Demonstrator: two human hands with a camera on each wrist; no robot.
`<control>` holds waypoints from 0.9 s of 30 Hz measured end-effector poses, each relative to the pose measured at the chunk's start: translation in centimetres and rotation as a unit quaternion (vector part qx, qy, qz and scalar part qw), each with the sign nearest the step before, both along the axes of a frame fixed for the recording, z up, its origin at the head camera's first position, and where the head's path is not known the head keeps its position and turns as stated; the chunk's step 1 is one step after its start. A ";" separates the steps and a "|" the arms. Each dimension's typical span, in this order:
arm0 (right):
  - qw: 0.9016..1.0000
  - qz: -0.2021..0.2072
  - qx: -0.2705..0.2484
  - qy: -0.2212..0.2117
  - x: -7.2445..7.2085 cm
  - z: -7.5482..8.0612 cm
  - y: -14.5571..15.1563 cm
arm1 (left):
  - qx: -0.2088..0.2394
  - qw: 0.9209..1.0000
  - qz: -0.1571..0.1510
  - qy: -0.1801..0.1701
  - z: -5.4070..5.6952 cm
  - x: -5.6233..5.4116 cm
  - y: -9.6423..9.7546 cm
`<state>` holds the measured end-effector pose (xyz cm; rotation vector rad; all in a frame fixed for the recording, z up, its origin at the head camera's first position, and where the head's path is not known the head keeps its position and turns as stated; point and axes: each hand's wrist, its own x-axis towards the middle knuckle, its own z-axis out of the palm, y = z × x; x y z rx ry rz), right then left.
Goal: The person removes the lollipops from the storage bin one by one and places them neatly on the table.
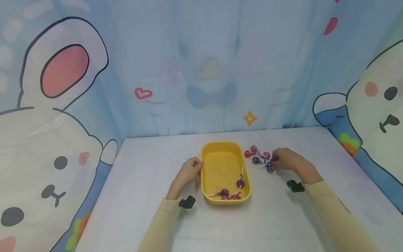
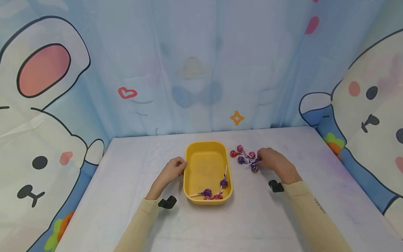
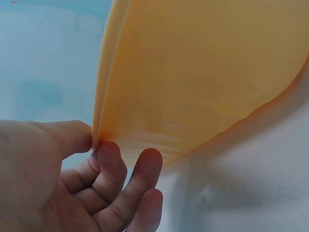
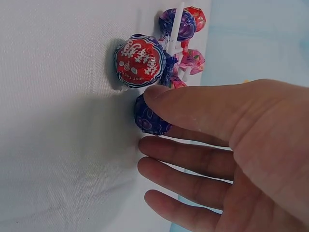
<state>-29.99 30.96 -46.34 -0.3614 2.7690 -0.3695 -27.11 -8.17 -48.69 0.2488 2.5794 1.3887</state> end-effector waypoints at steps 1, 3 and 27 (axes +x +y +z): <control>1.000 0.001 -0.001 0.001 0.0 0.0 0.0 | 0.001 1.000 0.000 0.000 0.0 0.0 0.0; 1.000 0.001 -0.002 0.001 0.0 0.0 0.0 | 0.001 1.000 -0.001 0.000 0.0 0.0 0.0; 0.996 -0.088 0.002 -0.013 -0.2 0.8 -0.9 | 0.001 1.000 0.000 -0.002 0.0 0.0 -0.1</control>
